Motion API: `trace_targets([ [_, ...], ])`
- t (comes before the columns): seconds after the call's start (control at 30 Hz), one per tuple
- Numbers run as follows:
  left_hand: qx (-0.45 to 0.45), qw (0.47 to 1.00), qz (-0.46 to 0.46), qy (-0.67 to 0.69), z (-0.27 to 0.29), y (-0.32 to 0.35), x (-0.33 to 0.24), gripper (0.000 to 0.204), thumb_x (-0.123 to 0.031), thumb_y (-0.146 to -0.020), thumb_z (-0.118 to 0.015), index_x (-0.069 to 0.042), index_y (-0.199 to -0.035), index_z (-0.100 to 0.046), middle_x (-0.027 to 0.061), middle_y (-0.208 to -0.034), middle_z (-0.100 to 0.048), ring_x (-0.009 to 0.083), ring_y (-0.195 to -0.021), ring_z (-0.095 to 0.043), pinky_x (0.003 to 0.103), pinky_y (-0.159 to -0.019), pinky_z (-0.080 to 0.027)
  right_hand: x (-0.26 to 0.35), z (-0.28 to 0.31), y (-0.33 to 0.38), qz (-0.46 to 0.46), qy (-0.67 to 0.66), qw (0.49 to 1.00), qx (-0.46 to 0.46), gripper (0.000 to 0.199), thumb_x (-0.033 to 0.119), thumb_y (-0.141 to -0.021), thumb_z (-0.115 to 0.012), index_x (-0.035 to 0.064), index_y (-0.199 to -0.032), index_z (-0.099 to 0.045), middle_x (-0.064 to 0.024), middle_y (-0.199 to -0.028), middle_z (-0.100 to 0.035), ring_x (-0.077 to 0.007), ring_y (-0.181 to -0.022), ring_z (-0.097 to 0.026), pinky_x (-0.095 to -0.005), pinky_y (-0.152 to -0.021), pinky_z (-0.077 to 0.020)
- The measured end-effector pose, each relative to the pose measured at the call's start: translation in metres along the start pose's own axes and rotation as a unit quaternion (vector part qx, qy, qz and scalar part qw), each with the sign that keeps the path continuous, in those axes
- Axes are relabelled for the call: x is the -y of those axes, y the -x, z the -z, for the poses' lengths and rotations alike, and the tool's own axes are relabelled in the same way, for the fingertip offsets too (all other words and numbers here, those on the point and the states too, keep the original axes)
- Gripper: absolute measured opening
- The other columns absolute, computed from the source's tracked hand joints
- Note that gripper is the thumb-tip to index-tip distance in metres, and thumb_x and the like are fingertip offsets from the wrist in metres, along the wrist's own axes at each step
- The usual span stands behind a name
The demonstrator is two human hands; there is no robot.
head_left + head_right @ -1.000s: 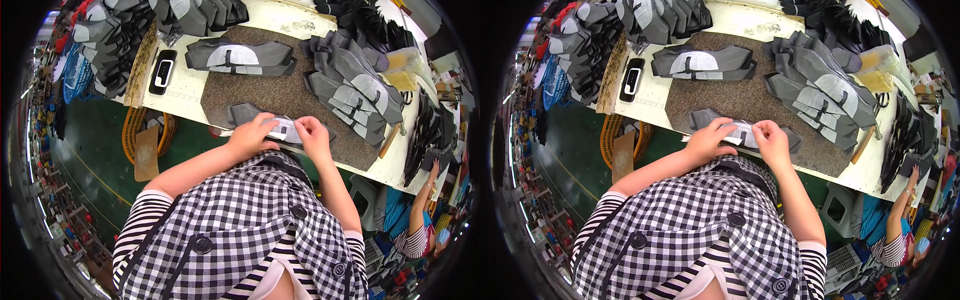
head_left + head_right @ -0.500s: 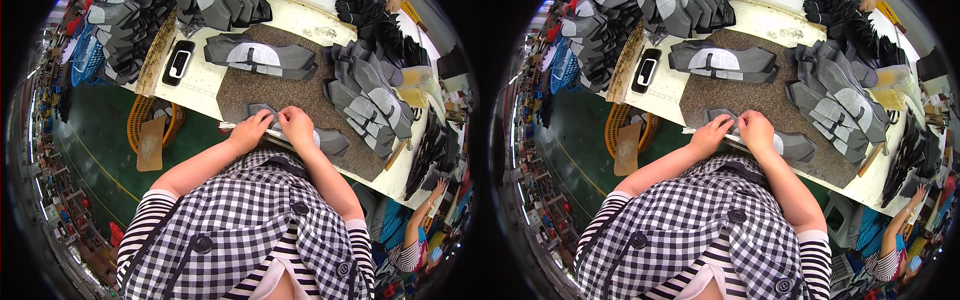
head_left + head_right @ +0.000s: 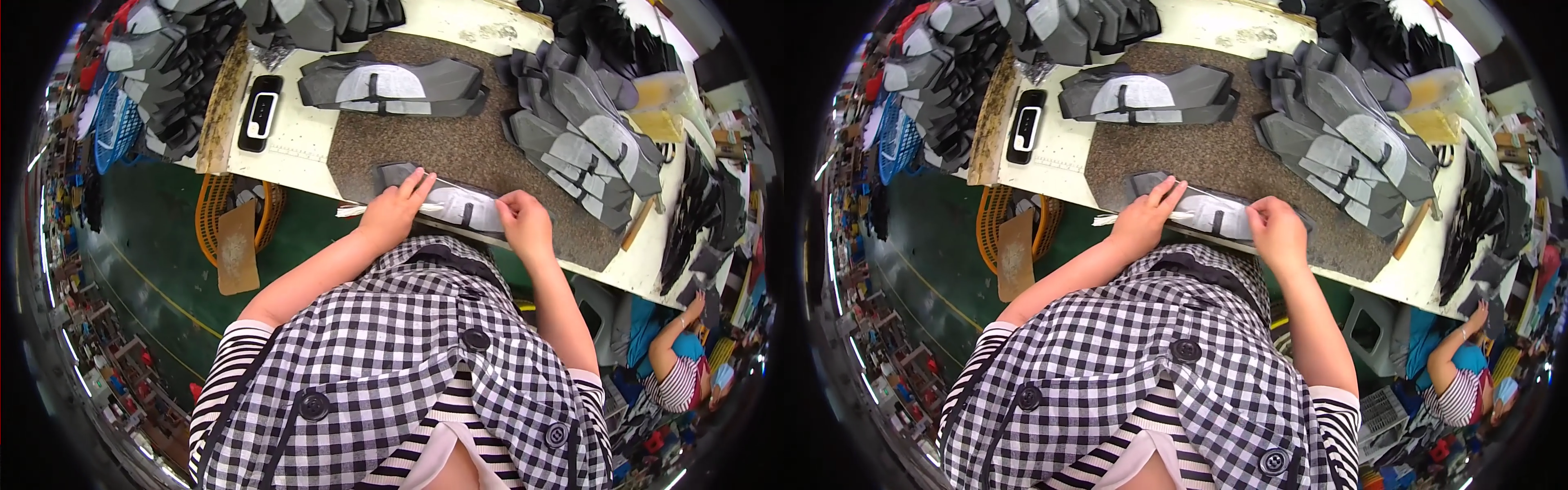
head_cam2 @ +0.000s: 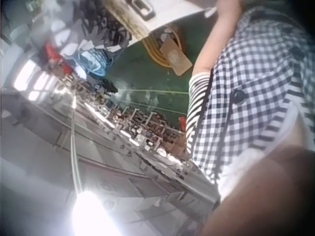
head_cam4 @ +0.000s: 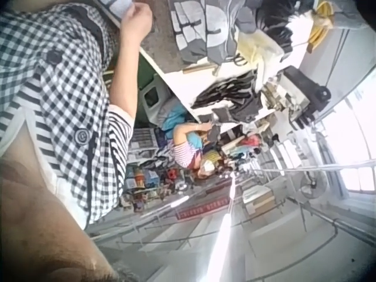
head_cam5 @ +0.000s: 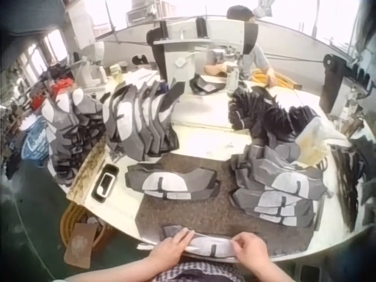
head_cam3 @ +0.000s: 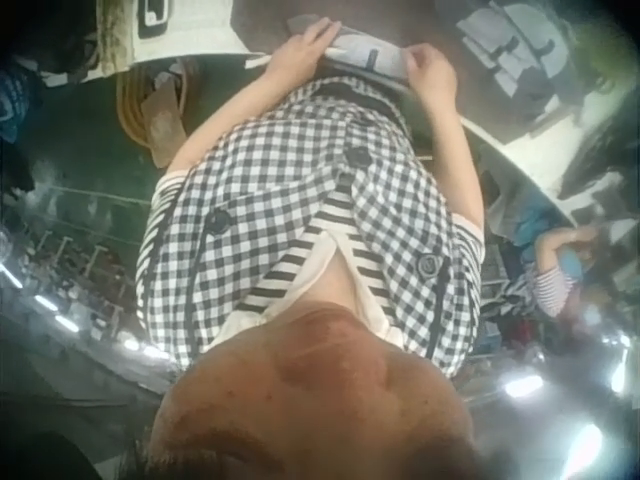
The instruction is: Applying white adhesive strips to grey fabric shoe upper components and assembling them on a workbench.
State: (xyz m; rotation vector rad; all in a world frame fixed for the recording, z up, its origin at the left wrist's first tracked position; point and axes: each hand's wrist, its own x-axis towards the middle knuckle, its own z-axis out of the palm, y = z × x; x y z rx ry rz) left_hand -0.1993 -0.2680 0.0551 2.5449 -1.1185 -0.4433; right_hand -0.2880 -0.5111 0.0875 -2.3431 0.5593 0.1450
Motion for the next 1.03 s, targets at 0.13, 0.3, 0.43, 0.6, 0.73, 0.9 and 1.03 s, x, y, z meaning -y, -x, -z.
trace_targets([
  [0.13, 0.009, 1.0, -0.01, -0.011, 0.001, -0.001, 0.004, 0.076, 0.002, -0.076, -0.054, -0.018, -0.146, -0.035, 0.0122, -0.143, -0.042, 0.0302, -0.087, -0.061, 0.04, -0.075, -0.054, -0.019, 0.011, 0.005, -0.054, -0.057, 0.997, -0.024, 0.016, 0.021, -0.084, -0.067, 0.0049, -0.085, -0.067, -0.0115, -0.078, -0.065, -0.0255, -0.071, -0.064, -0.0356, -0.066, -0.0501],
  [0.3, 0.028, 0.999, -0.005, -0.04, 0.006, -0.003, 0.0, 0.077, 0.002, -0.076, -0.055, -0.024, -0.145, -0.036, 0.0137, -0.144, -0.042, 0.03, -0.083, -0.061, 0.041, -0.072, -0.055, -0.045, -0.008, 0.0, -0.096, -0.07, 0.991, -0.061, 0.017, 0.023, -0.083, -0.068, 0.0057, -0.084, -0.068, -0.0101, -0.077, -0.067, -0.0251, -0.069, -0.065, -0.0358, -0.065, -0.0509],
  [0.43, 0.052, 0.997, 0.004, -0.064, 0.016, -0.006, -0.007, 0.076, 0.005, -0.075, -0.055, -0.024, -0.143, -0.04, 0.0137, -0.138, -0.046, 0.0297, -0.089, -0.063, 0.04, -0.075, -0.054, -0.042, -0.009, -0.001, -0.114, -0.04, 0.991, -0.06, 0.019, 0.027, -0.08, -0.069, 0.0078, -0.082, -0.069, -0.0072, -0.076, -0.068, -0.0237, -0.068, -0.065, -0.036, -0.064, -0.0508],
  [0.6, 0.061, 0.996, 0.004, -0.067, 0.016, -0.007, -0.007, 0.075, 0.004, -0.076, -0.055, -0.024, -0.143, -0.04, 0.015, -0.139, -0.044, 0.0315, -0.095, -0.063, 0.039, -0.078, -0.054, -0.036, -0.008, -0.001, -0.131, -0.007, 0.988, -0.082, 0.019, 0.022, -0.079, -0.07, 0.0074, -0.084, -0.06, -0.006, -0.073, -0.066, -0.0213, -0.066, -0.065, -0.0343, -0.062, -0.0501],
  [0.73, 0.068, 0.998, 0.012, 0.006, 0.022, -0.012, -0.003, 0.064, 0.0, -0.081, -0.054, -0.021, -0.141, -0.042, 0.0113, -0.144, -0.041, 0.0303, -0.098, -0.062, 0.042, -0.082, -0.053, -0.076, -0.017, -0.006, -0.104, -0.226, 0.949, -0.196, 0.023, 0.012, -0.079, -0.071, 0.0059, -0.092, -0.053, -0.0072, -0.073, -0.062, -0.0188, -0.062, -0.059, -0.0311, -0.062, -0.0489],
  [0.9, 0.072, 0.985, 0.032, 0.151, 0.043, -0.014, 0.006, 0.044, -0.003, -0.085, -0.053, -0.013, -0.128, -0.057, 0.0096, -0.139, -0.048, 0.0309, -0.111, -0.059, 0.04, -0.092, -0.049, 0.022, -0.012, 0.011, 0.268, 0.009, 0.961, -0.065, 0.059, 0.014, -0.064, -0.082, 0.0095, -0.117, -0.057, -0.009, -0.111, -0.054, -0.0274, -0.109, -0.053, -0.0435, -0.099, -0.0394],
  [1.03, -0.039, 0.949, 0.064, 0.306, 0.055, -0.023, 0.02, 0.028, -0.012, -0.092, -0.056, -0.008, -0.118, -0.064, 0.0139, -0.128, -0.058, 0.0273, -0.119, -0.056, 0.038, -0.101, -0.043, 0.013, -0.014, 0.007, 0.255, 0.051, 0.963, 0.065, 0.079, 0.014, -0.057, -0.084, 0.016, -0.129, -0.052, -0.0095, -0.118, -0.052, -0.0315, -0.115, -0.046, -0.0483, -0.107, -0.0289],
])
